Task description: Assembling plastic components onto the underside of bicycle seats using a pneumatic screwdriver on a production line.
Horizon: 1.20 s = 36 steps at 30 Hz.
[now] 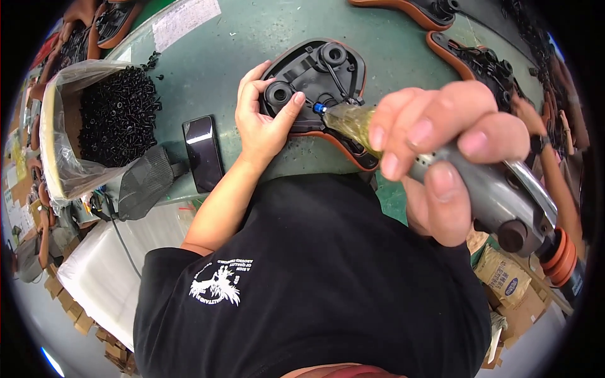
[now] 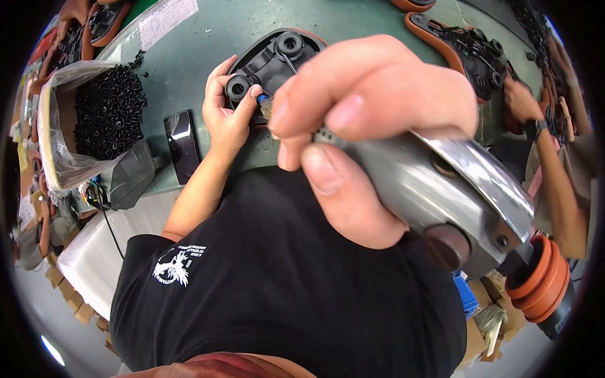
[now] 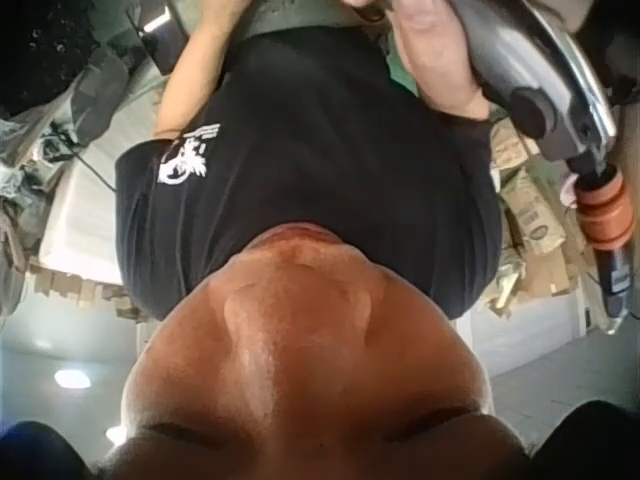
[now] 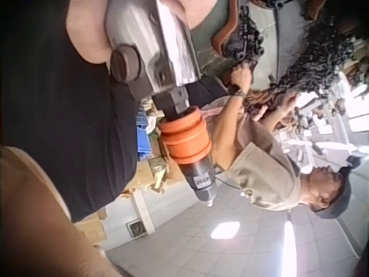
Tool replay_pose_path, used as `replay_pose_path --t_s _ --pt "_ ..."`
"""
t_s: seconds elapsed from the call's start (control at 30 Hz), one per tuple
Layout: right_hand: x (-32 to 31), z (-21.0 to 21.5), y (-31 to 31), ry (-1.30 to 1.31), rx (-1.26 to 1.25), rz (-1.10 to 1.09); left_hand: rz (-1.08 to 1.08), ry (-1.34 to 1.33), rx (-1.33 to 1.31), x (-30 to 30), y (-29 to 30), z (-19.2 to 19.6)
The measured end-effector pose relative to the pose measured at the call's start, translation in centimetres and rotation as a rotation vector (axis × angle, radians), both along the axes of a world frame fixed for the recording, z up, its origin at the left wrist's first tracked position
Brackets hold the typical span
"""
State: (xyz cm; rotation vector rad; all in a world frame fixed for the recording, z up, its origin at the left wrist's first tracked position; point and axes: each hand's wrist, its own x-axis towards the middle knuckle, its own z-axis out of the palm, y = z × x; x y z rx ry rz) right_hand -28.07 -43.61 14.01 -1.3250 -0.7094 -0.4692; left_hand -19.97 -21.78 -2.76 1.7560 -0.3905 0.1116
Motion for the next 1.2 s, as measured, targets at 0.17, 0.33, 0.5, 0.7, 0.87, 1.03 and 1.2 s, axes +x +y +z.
replay_pose_path --t_s 0.17,0.33,0.5,0.7,0.87,1.03,1.2 --pt "2.0 -0.1 1.9 0.091 -0.071 0.015 -0.039 -0.021 -0.17 0.5 -0.7 0.4" --pt "3.5 -0.7 4.8 0.144 -0.113 -0.007 0.015 -0.057 -0.206 0.4 -0.9 -0.3" --pt "5.8 -1.4 6.0 0.065 -0.389 0.037 0.084 -0.16 -0.171 0.6 -1.0 -0.5" --pt "7.5 -2.8 7.4 0.102 -0.435 0.076 0.092 -0.14 -0.166 0.5 -0.4 0.5" --pt "8.1 -3.5 7.9 0.169 -0.438 0.078 0.108 -0.102 -0.146 0.2 -0.4 -0.2" --pt "4.6 0.2 7.4 0.234 -0.404 0.069 -0.193 -0.101 0.052 -0.8 3.1 2.0" --pt "2.6 1.3 4.8 0.068 -0.045 -0.033 0.124 -0.304 0.519 8.0 12.1 4.2"
